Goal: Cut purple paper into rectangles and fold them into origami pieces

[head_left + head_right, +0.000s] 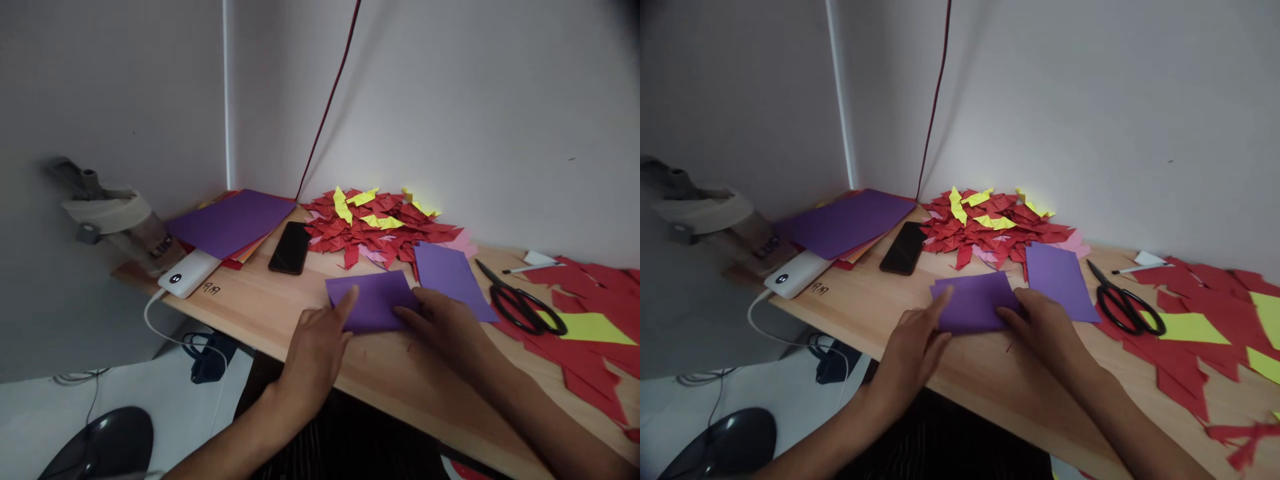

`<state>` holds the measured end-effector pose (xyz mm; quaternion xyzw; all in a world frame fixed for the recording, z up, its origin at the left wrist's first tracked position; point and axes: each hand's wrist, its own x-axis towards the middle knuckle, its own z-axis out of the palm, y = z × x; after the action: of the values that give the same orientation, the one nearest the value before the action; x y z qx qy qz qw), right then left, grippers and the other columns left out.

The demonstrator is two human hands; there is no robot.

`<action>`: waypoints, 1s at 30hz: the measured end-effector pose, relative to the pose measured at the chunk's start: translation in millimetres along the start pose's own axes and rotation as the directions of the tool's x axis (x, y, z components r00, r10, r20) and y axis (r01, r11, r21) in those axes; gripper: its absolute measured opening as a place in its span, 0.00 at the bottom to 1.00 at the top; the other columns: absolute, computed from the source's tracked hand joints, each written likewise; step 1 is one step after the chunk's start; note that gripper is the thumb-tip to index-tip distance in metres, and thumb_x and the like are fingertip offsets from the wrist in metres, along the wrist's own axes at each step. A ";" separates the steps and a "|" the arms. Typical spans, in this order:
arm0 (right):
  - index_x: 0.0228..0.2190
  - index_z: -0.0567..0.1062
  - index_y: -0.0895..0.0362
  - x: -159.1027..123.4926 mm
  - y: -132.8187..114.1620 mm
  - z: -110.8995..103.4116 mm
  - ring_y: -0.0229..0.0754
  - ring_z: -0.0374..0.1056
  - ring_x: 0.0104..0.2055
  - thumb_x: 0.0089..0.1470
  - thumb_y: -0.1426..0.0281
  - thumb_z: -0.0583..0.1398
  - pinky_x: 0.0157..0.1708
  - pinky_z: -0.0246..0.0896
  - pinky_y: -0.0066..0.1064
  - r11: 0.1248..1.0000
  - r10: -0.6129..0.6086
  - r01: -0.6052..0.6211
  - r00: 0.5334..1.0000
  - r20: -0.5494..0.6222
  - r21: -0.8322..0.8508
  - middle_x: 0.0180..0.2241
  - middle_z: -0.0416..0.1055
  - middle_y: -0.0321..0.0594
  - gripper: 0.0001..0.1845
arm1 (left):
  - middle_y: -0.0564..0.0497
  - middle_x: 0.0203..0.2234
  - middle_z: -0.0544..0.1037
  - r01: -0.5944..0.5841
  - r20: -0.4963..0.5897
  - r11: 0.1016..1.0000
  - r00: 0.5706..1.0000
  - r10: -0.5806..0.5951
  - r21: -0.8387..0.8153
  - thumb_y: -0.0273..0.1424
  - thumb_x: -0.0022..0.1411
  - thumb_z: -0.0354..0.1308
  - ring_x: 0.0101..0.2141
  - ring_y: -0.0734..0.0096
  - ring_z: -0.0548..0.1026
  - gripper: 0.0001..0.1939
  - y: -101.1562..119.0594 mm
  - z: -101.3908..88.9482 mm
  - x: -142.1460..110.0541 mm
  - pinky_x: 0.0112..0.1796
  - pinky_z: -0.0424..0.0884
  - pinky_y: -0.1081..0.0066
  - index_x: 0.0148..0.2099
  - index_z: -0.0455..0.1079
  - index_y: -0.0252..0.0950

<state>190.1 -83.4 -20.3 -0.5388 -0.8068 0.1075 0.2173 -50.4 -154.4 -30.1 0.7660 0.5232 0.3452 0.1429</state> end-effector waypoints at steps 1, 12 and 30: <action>0.21 0.64 0.52 -0.5 1.0 0.3 0.43 0.65 0.24 0.56 0.59 0.59 0.25 0.56 0.33 0.999 -0.002 0.002 1.000 -0.008 -0.045 0.22 0.70 0.38 0.16 | 0.46 0.37 0.77 -0.036 0.022 0.999 0.999 0.035 0.033 0.26 0.66 0.52 0.39 0.62 0.73 0.25 1.6 1.4 -0.5 0.43 0.68 0.60 0.65 0.59 0.39; 0.24 0.63 0.52 -6.3 5.3 2.5 0.46 0.66 0.25 0.61 0.58 0.52 0.26 0.54 0.33 0.964 -0.064 0.061 0.998 -0.005 -0.258 0.22 0.68 0.39 0.17 | 0.47 0.32 0.78 -0.049 -0.065 0.996 0.996 0.053 0.069 0.23 0.68 0.48 0.36 0.65 0.73 0.17 1.0 10.2 -3.8 0.39 0.68 0.62 0.54 0.71 0.37; 0.25 0.62 0.53 -1.8 0.9 5.9 0.44 0.68 0.23 0.65 0.54 0.46 0.23 0.54 0.30 0.959 -0.024 0.024 1.000 0.006 -0.284 0.20 0.67 0.37 0.22 | 0.51 0.26 0.76 -0.062 -0.280 0.995 0.957 0.081 0.075 0.21 0.65 0.54 0.33 0.67 0.72 0.10 5.7 11.1 5.9 0.37 0.66 0.64 0.44 0.74 0.35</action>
<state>188.7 -84.4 -26.3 -0.5545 -0.8206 -0.0112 0.1382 -37.6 -149.9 -32.6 0.7314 0.5211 0.4389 0.0291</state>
